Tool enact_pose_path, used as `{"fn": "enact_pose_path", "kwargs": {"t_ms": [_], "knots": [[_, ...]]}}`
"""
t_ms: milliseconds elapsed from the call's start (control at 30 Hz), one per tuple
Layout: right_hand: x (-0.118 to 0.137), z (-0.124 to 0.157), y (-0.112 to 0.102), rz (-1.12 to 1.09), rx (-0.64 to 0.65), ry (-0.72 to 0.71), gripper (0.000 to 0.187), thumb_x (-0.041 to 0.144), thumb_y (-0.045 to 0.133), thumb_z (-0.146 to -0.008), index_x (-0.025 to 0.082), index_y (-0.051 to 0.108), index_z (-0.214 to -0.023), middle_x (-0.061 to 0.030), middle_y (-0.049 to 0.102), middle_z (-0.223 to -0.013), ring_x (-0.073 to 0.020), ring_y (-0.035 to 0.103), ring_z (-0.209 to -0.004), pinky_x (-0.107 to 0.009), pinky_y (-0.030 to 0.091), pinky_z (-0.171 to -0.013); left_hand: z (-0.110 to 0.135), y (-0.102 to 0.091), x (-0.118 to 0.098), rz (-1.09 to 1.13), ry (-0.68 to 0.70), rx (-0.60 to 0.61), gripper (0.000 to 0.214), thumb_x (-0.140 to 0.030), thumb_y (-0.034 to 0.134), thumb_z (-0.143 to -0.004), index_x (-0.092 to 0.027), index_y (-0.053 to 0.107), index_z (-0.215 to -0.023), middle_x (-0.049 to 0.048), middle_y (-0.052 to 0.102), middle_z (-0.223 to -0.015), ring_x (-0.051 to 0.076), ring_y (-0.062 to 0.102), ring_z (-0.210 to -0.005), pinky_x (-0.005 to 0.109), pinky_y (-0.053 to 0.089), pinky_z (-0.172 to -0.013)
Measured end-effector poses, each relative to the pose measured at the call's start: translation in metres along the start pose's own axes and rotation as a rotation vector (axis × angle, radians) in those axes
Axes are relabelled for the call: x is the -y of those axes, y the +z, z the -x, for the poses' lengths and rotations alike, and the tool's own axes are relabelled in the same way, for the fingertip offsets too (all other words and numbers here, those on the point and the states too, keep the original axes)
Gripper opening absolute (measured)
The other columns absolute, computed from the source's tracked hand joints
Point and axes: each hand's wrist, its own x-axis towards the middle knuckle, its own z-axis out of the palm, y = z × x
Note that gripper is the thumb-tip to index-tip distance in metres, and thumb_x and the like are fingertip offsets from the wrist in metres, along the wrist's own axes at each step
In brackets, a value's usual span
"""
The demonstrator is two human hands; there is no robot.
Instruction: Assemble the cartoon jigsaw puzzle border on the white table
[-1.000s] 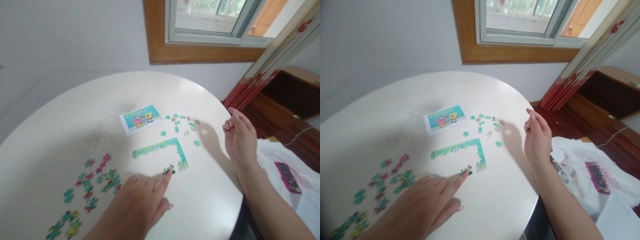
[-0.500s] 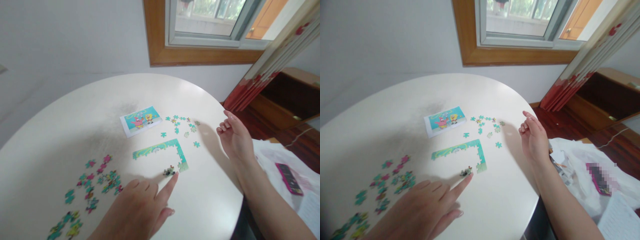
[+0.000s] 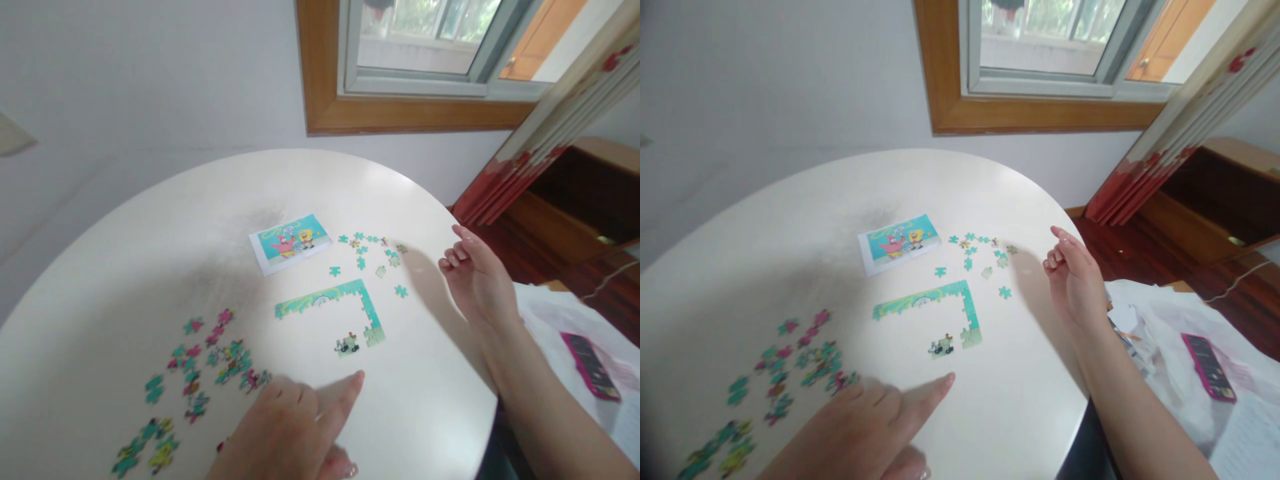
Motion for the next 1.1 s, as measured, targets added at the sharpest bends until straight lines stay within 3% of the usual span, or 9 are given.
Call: {"fn": "enact_pose_path", "kwargs": {"t_ms": [167, 367, 567, 767, 967, 1100], "knots": [[-0.001, 0.0, -0.001, -0.009, 0.014, 0.016, 0.019, 0.024, 0.078, -0.073, 0.018, 0.074, -0.091, 0.0061, 0.036, -0.063, -0.0063, 0.035, -0.059, -0.018, 0.037, -0.052, -0.002, 0.006, 0.001, -0.038, -0.002, 0.006, 0.077, -0.037, 0.074, -0.085, -0.034, 0.035, -0.151, 0.0046, 0.072, -0.097, 0.024, 0.065, -0.084, 0.037, 0.048, -0.077], [-0.001, 0.001, -0.001, -0.002, 0.028, 0.019, 0.017, 0.024, 0.077, -0.075, 0.018, 0.075, -0.09, 0.0057, 0.037, -0.063, -0.0064, 0.035, -0.059, -0.018, 0.037, -0.053, -0.001, 0.001, -0.004, -0.017, -0.001, -0.024, 0.077, -0.033, 0.075, -0.085, -0.032, 0.036, -0.151, 0.0055, 0.072, -0.105, 0.023, 0.066, -0.086, 0.037, 0.048, -0.079], [-0.001, 0.001, 0.0, 0.007, 0.043, 0.032, 0.018, 0.025, 0.078, -0.074, 0.018, 0.076, -0.091, 0.0054, 0.037, -0.063, -0.0066, 0.036, -0.059, -0.018, 0.037, -0.053, -0.004, -0.004, -0.007, -0.064, -0.016, 0.01, 0.077, -0.035, 0.074, -0.086, -0.031, 0.035, -0.152, 0.007, 0.073, -0.102, 0.024, 0.068, -0.085, 0.037, 0.05, -0.077], [0.0, 0.001, -0.001, 0.007, 0.051, 0.04, 0.019, 0.026, 0.078, -0.074, 0.018, 0.076, -0.091, 0.0056, 0.036, -0.063, -0.0066, 0.036, -0.059, -0.018, 0.037, -0.053, -0.011, 0.002, -0.005, -0.106, 0.016, 0.02, 0.081, -0.045, 0.07, -0.088, -0.03, 0.028, -0.155, 0.0085, 0.074, -0.093, 0.027, 0.069, -0.079, 0.041, 0.054, -0.073], [0.0, 0.001, 0.0, 0.006, 0.055, 0.054, 0.019, 0.026, 0.078, -0.073, 0.018, 0.076, -0.09, 0.0055, 0.037, -0.062, -0.0071, 0.034, -0.059, -0.018, 0.036, -0.052, -0.013, 0.01, -0.003, -0.14, -0.004, -0.031, 0.086, -0.049, 0.07, -0.086, -0.021, 0.028, -0.155, 0.0142, 0.074, -0.102, 0.028, 0.07, -0.078, 0.042, 0.055, -0.072], [0.0, 0.002, 0.001, 0.01, 0.055, 0.055, 0.018, 0.026, 0.078, -0.073, 0.018, 0.076, -0.089, 0.0053, 0.036, -0.062, -0.0073, 0.033, -0.059, -0.018, 0.036, -0.052, -0.013, 0.014, -0.003, -0.181, -0.012, -0.083, 0.086, -0.051, 0.069, -0.086, -0.016, 0.032, -0.154, 0.014, 0.074, -0.093, 0.027, 0.068, -0.074, 0.042, 0.055, -0.071]]}}
